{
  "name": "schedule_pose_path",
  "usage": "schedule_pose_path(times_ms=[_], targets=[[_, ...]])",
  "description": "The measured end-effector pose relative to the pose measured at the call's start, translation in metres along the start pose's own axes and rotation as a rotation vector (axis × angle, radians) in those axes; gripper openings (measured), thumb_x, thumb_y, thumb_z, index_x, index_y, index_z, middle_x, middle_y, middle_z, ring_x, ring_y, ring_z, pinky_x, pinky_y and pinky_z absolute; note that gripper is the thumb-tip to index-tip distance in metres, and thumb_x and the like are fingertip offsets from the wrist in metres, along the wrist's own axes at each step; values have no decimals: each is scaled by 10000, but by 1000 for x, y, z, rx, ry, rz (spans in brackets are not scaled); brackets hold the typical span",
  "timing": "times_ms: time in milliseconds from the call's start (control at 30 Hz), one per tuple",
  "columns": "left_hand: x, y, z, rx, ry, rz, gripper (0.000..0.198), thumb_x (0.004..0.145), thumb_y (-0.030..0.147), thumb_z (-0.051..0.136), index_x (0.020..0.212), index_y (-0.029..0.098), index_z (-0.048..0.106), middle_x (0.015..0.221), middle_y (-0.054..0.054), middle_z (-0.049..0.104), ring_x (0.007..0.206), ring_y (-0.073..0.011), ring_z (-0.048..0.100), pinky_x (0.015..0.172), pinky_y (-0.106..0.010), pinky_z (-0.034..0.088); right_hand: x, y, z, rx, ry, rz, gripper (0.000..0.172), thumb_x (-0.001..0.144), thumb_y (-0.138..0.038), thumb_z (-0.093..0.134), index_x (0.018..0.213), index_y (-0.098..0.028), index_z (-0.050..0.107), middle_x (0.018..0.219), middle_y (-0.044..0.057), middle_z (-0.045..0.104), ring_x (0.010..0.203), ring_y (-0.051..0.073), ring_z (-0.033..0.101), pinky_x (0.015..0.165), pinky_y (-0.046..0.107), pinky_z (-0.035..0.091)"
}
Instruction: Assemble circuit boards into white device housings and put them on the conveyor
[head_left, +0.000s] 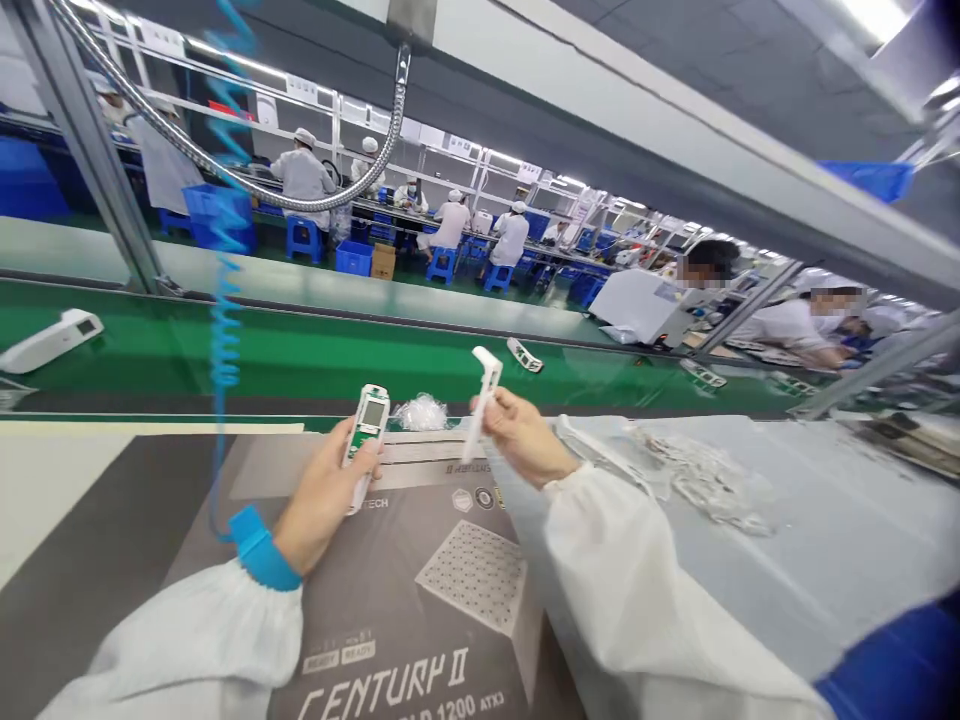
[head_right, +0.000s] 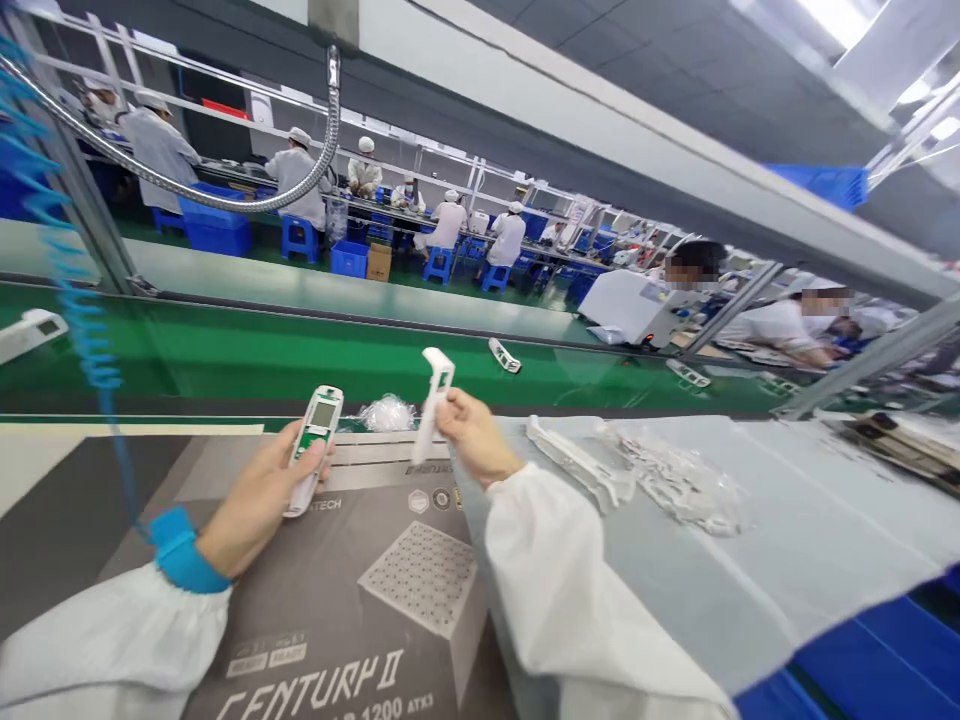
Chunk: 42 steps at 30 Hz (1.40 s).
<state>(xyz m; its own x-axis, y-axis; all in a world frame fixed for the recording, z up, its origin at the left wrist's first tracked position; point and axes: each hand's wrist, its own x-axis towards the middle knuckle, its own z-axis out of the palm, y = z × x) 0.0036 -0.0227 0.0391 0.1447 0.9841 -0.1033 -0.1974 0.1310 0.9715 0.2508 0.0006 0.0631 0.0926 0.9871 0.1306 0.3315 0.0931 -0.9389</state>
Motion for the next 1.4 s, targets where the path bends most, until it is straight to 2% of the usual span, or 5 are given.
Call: schedule_pose_path(times_ms=[200, 367, 600, 1200, 1400], targets=[[5, -3, -3, -161, -99, -200, 492, 680, 498, 796, 1006, 169, 630, 748, 19, 539, 547, -63, 472, 442, -176, 401, -24, 0, 123, 796, -202, -43, 311, 761, -462, 764, 925, -250, 607, 877, -8, 621, 739, 121, 557, 732, 266, 478], [9, 4, -15, 18, 92, -136, 370, 677, 384, 806, 849, 145, 583, 657, 31, 535, 480, -56, 441, 421, -183, 342, -20, 24, 102, 700, -255, -3, 524, 752, -379, 799, 1215, -268, 579, 1196, 51, 658, 1105, 177, 586, 981, 323, 464], [15, -1, -28, 468, 259, 191, 320, 857, 444, 626, 1050, 189, 626, 852, -10, 645, 733, -149, 591, 650, -260, 458, -15, 32, 85, 674, -273, 31, 434, 809, -422, 741, 1184, -237, 624, 1248, 80, 653, 1017, 183, 630, 990, 355, 467], [-5, -15, 6, 1008, -98, 362, 495, 997, 410, 389, 1445, 205, 441, 1369, -116, 588, 1192, -281, 600, 998, -427, 467, -27, 9, 110, 1001, -94, 258, 437, 780, -566, 707, 985, -180, 685, 938, 59, 733, 937, 203, 662, 876, 333, 496], [-16, -9, 24, 1448, -309, 218, 524, 955, 539, 415, 1261, 141, 565, 1033, -167, 725, 899, -363, 702, 764, -455, 529, -28, 5, 105, 1356, -25, 521, 479, 925, -518, 446, 567, -203, 489, 364, -60, 317, 393, 115, 407, 490, 254, 425]])
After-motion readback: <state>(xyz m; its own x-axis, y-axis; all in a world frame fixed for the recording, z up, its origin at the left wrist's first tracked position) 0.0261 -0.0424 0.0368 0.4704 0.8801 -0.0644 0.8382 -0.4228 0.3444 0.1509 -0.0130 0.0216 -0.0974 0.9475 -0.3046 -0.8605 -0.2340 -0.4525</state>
